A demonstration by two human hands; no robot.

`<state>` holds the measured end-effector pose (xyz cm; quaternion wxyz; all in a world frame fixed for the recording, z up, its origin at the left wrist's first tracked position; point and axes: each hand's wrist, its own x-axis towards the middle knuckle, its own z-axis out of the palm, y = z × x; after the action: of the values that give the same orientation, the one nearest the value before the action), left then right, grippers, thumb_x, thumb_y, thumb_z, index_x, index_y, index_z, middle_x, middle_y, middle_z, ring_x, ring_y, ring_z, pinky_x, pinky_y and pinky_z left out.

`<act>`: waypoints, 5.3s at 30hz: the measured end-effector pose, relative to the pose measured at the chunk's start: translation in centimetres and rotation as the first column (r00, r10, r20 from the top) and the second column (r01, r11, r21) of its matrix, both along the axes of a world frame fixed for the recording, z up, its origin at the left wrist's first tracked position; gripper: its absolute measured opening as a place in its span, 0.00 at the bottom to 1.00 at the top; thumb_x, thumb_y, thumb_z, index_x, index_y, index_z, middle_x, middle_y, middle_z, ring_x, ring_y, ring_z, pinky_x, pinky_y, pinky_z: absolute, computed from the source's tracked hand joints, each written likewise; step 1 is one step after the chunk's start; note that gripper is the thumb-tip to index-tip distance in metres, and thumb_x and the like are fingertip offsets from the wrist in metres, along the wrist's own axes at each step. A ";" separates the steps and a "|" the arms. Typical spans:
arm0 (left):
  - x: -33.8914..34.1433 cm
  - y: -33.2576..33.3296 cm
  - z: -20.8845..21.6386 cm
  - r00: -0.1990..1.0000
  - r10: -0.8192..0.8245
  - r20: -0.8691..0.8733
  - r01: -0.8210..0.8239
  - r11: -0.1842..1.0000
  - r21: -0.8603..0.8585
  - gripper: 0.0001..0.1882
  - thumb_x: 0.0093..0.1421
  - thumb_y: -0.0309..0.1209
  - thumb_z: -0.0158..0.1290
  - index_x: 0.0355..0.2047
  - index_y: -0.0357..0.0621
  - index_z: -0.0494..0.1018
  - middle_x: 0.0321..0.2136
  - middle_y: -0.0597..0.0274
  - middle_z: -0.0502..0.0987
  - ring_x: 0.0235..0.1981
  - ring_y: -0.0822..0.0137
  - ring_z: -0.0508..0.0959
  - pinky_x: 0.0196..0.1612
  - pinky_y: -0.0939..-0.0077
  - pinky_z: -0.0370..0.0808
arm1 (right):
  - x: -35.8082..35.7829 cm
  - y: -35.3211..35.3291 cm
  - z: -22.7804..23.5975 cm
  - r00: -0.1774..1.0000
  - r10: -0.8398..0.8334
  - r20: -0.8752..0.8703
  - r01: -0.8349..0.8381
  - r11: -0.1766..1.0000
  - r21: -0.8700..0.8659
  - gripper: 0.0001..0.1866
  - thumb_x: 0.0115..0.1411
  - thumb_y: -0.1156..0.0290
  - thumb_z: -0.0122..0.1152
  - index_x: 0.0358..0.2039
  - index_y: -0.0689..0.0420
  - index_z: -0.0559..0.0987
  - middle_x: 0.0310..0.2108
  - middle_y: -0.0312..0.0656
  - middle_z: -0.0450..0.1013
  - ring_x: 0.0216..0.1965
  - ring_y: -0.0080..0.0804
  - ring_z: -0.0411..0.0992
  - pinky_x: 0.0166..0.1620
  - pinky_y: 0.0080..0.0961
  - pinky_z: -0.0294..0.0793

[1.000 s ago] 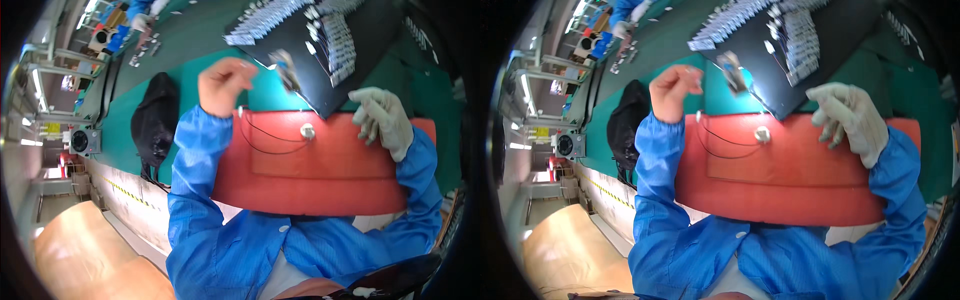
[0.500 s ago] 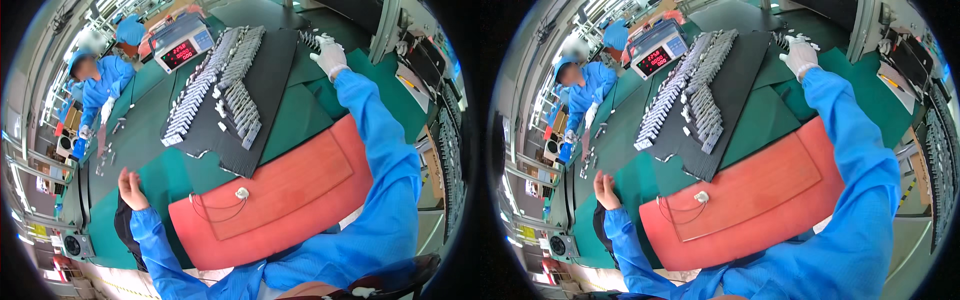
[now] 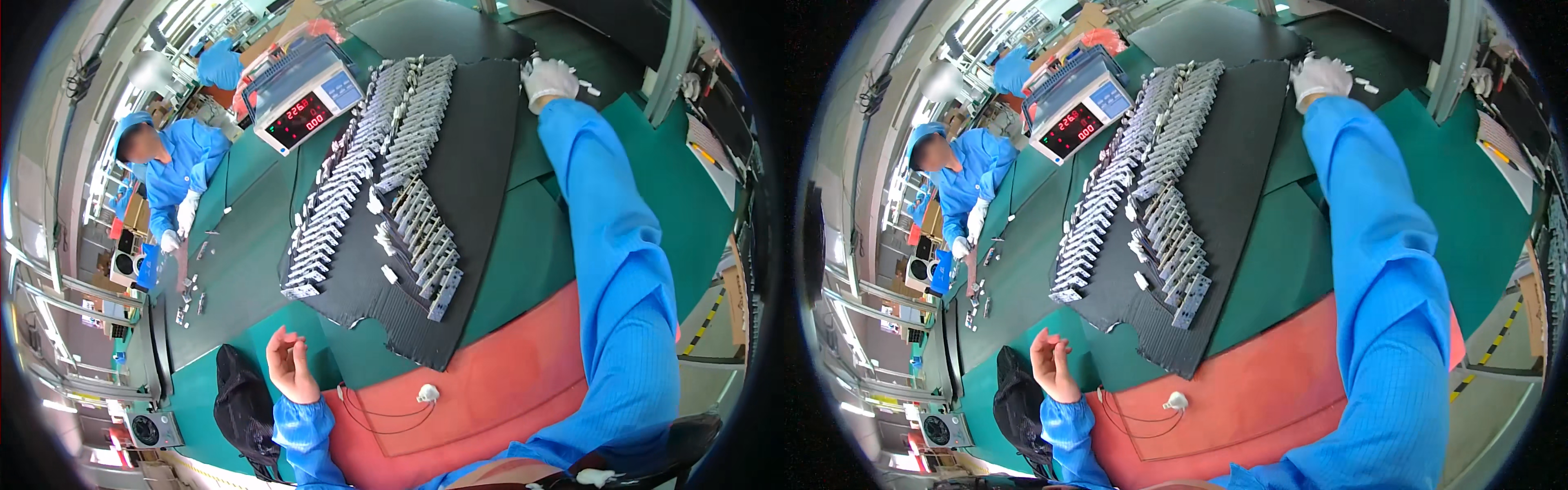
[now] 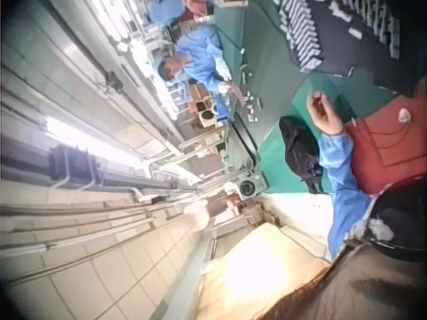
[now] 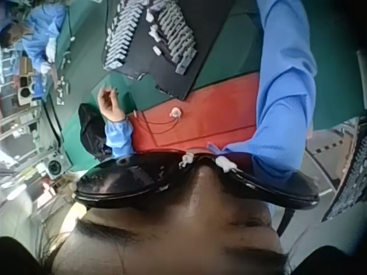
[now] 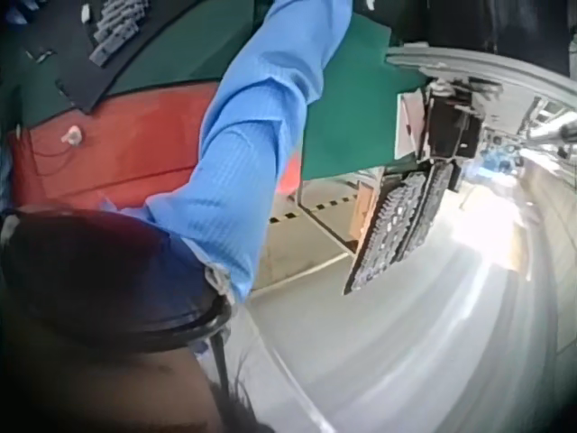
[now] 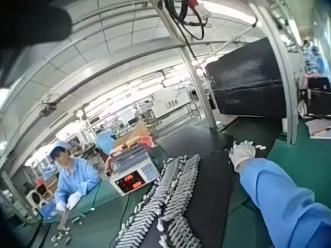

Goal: Testing and connecting small circuit boards with wires and LEDs at a factory workstation.

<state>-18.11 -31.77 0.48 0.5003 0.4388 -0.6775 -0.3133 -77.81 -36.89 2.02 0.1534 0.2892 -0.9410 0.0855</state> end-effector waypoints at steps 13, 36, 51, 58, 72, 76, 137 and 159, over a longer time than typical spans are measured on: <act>0.6 -0.2 -0.2 0.983 -0.072 0.171 0.077 0.997 -0.025 0.13 0.59 0.20 0.50 0.45 0.38 0.70 0.34 0.64 0.72 0.35 0.75 0.73 0.39 0.82 0.71 | 6.1 10.6 9.3 0.333 0.754 0.567 0.069 0.580 -0.812 0.30 0.58 0.41 0.46 0.42 0.57 0.77 0.28 0.39 0.74 0.28 0.25 0.70 0.33 0.20 0.70; -5.7 9.8 4.6 0.809 -0.579 -0.099 0.588 0.796 0.143 0.09 0.59 0.24 0.52 0.38 0.35 0.76 0.28 0.60 0.72 0.29 0.73 0.72 0.32 0.80 0.69 | 28.5 20.5 7.6 -0.451 0.618 0.645 -0.328 0.557 -0.763 0.27 0.63 0.49 0.42 0.45 0.64 0.71 0.31 0.44 0.74 0.29 0.28 0.74 0.30 0.23 0.75; -5.6 10.3 5.6 0.827 -0.360 0.431 0.519 0.784 -0.340 0.11 0.53 0.18 0.48 0.37 0.33 0.74 0.34 0.49 0.74 0.34 0.58 0.74 0.38 0.72 0.71 | 27.1 20.0 6.9 -0.431 0.661 0.614 -0.613 0.285 -0.737 0.19 0.59 0.59 0.50 0.41 0.63 0.75 0.33 0.45 0.74 0.36 0.30 0.72 0.38 0.25 0.72; -4.7 10.3 4.1 0.839 -0.483 0.251 0.542 0.783 -0.305 0.08 0.53 0.14 0.48 0.34 0.30 0.71 0.30 0.53 0.71 0.31 0.62 0.71 0.34 0.73 0.70 | 27.3 20.7 7.1 -0.461 0.736 0.497 -0.673 0.076 -0.736 0.24 0.55 0.55 0.54 0.43 0.62 0.74 0.39 0.49 0.72 0.41 0.42 0.70 0.45 0.30 0.68; -3.6 9.7 8.6 0.686 -0.354 0.636 0.678 0.627 -0.383 0.19 0.58 0.37 0.50 0.38 0.29 0.73 0.35 0.45 0.73 0.36 0.49 0.74 0.37 0.64 0.74 | 27.0 22.0 8.2 -0.478 0.693 0.540 -0.628 0.160 -0.761 0.20 0.57 0.60 0.53 0.43 0.62 0.75 0.35 0.44 0.74 0.37 0.28 0.70 0.42 0.25 0.68; -4.2 10.6 10.1 0.727 -0.337 0.598 0.657 0.596 -0.462 0.14 0.57 0.32 0.51 0.37 0.31 0.73 0.30 0.49 0.74 0.30 0.53 0.75 0.32 0.69 0.74 | 28.1 22.0 7.4 -0.427 0.697 0.576 -0.682 0.171 -0.711 0.20 0.57 0.59 0.53 0.44 0.61 0.75 0.35 0.44 0.74 0.37 0.31 0.71 0.43 0.26 0.68; -6.6 12.8 12.6 0.680 -0.332 0.654 0.630 0.720 -0.290 0.07 0.49 0.14 0.48 0.31 0.30 0.70 0.27 0.50 0.73 0.26 0.56 0.73 0.30 0.73 0.70 | 27.8 24.6 11.2 -0.425 0.654 0.625 -0.662 0.246 -0.708 0.17 0.59 0.62 0.50 0.39 0.63 0.76 0.30 0.46 0.77 0.31 0.35 0.75 0.33 0.27 0.73; -5.4 13.9 13.5 0.545 -0.165 0.822 0.613 0.747 -0.257 0.12 0.44 0.18 0.50 0.32 0.33 0.72 0.29 0.50 0.73 0.29 0.51 0.74 0.32 0.62 0.70 | 27.5 22.1 9.8 -0.538 0.646 0.541 -0.650 0.089 -0.754 0.20 0.64 0.61 0.45 0.45 0.66 0.72 0.34 0.53 0.73 0.37 0.38 0.71 0.42 0.29 0.67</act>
<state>-23.48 -17.89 13.98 0.1816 0.2054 -0.9616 -0.0134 -50.31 -14.83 11.77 -0.5117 0.7263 -0.3430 0.3050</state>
